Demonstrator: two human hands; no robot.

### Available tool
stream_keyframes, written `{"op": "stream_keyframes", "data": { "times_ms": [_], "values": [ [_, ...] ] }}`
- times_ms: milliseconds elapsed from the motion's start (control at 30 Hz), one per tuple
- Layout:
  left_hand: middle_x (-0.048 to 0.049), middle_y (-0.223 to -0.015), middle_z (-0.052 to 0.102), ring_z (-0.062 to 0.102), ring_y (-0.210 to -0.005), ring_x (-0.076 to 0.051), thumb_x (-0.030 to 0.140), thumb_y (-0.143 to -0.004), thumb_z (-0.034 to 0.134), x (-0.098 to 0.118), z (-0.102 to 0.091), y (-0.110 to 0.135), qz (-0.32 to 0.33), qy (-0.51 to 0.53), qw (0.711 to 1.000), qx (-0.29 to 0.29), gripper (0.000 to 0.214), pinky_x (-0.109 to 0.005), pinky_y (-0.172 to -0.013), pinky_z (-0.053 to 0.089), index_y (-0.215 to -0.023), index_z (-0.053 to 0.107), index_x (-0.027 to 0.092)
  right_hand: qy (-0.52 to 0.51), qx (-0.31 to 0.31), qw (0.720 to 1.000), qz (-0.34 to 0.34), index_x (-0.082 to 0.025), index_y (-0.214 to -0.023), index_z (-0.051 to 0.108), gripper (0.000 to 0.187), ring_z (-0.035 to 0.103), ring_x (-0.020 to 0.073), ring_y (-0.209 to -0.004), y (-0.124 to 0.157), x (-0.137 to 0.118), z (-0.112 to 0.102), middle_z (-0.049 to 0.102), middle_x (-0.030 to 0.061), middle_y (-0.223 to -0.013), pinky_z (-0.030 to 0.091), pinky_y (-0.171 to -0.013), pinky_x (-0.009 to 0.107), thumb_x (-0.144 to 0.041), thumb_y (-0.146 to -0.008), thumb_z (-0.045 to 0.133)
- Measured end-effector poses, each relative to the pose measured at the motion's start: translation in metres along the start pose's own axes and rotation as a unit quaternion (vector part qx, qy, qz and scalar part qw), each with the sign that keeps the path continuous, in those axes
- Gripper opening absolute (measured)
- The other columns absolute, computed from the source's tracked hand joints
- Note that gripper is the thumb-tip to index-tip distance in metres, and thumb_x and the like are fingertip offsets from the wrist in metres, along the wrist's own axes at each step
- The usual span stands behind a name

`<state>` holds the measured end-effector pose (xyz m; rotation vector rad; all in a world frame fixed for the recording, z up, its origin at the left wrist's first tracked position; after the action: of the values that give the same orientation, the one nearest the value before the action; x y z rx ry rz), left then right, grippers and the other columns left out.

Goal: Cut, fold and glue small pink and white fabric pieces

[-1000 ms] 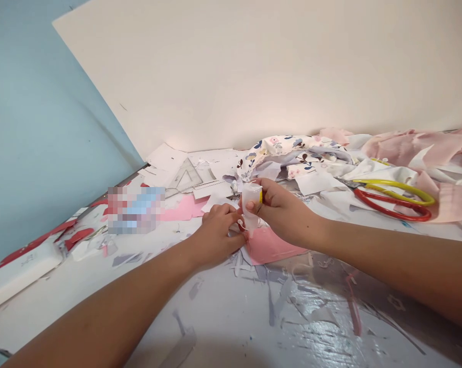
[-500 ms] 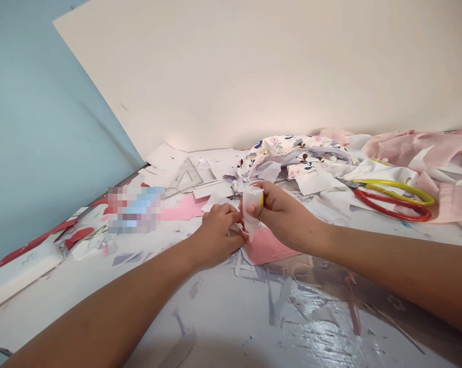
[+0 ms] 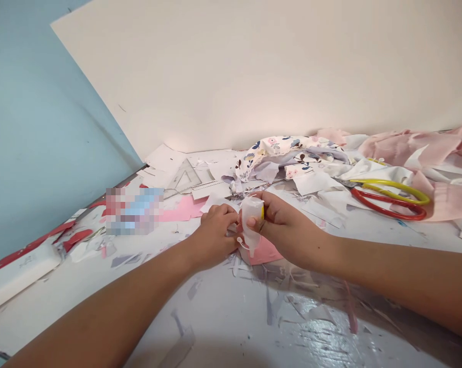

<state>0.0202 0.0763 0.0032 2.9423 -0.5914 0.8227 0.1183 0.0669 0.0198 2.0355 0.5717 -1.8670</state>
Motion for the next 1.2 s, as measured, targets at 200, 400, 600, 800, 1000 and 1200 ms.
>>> {"op": "stream_keyframes", "data": {
  "times_ms": [200,400,600,800,1000,1200],
  "values": [
    [-0.0007,-0.094,0.051,0.042,-0.097,-0.022,0.023,-0.070,0.047,-0.002,0.002,-0.001,-0.003,0.000,1.000,-0.009,0.007,-0.038,-0.082,0.037,-0.073,0.054,0.023,0.019,0.008,1.000,-0.003,-0.024,-0.091,0.043,0.010,0.058,0.0193,-0.080,0.004,0.000,-0.006,0.056,-0.0006,-0.079,0.044,-0.073,0.036,-0.026,-0.083,0.048],
    [-0.0003,-0.100,0.051,0.040,-0.102,-0.022,0.034,-0.076,0.047,-0.004,0.001,0.000,-0.009,0.008,1.000,-0.012,0.012,-0.039,-0.087,0.035,-0.076,0.055,0.025,0.078,0.052,0.995,-0.016,-0.024,-0.089,0.046,0.014,0.056,0.0202,-0.079,0.008,-0.001,-0.027,0.059,0.0001,-0.080,0.042,-0.069,0.034,-0.029,-0.078,0.054],
    [-0.0014,-0.101,0.051,0.041,-0.101,-0.023,0.034,-0.076,0.047,-0.004,0.002,0.000,-0.007,-0.002,1.000,-0.015,0.012,-0.039,-0.084,0.036,-0.078,0.054,0.025,0.107,0.060,0.992,-0.018,-0.023,-0.085,0.046,0.012,0.055,0.0203,-0.080,0.015,0.000,-0.040,0.059,0.0013,-0.083,0.039,-0.072,0.036,-0.034,-0.083,0.048],
    [-0.0023,-0.102,0.049,0.041,-0.102,-0.023,0.033,-0.076,0.048,-0.004,0.003,-0.001,-0.013,-0.001,1.000,-0.016,0.011,-0.040,-0.085,0.037,-0.078,0.054,0.024,0.050,0.075,0.996,-0.024,-0.023,-0.088,0.048,0.011,0.056,0.0203,-0.087,0.016,0.005,-0.049,0.060,0.0011,-0.085,0.039,-0.079,0.038,-0.033,-0.084,0.050],
    [-0.0018,-0.102,0.049,0.041,-0.102,-0.023,0.033,-0.076,0.048,-0.006,0.004,-0.002,-0.021,0.003,1.000,-0.020,0.010,-0.038,-0.083,0.038,-0.077,0.054,0.024,-0.157,0.121,0.980,-0.011,-0.020,-0.082,0.053,0.013,0.061,0.0175,-0.085,0.015,0.015,-0.064,0.061,0.0001,-0.082,0.045,-0.079,0.033,-0.029,-0.078,0.061],
    [-0.0007,-0.103,0.049,0.041,-0.102,-0.021,0.033,-0.076,0.048,-0.006,0.004,-0.001,-0.024,0.013,0.999,-0.025,0.009,-0.034,-0.076,0.040,-0.077,0.053,0.025,-0.251,0.182,0.951,0.000,-0.018,-0.074,0.055,0.008,0.062,0.0124,-0.065,0.019,0.004,-0.080,0.061,0.0003,-0.070,0.052,-0.059,0.022,-0.023,-0.079,0.059]
  ]
}}
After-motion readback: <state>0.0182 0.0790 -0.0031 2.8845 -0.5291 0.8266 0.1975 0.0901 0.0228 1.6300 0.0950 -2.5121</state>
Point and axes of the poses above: each hand's wrist, its own y-axis away from the middle knuckle, its own z-axis out of the palm, x = y × z, the point moved 8 cm from there along -y, towards the middle knuckle
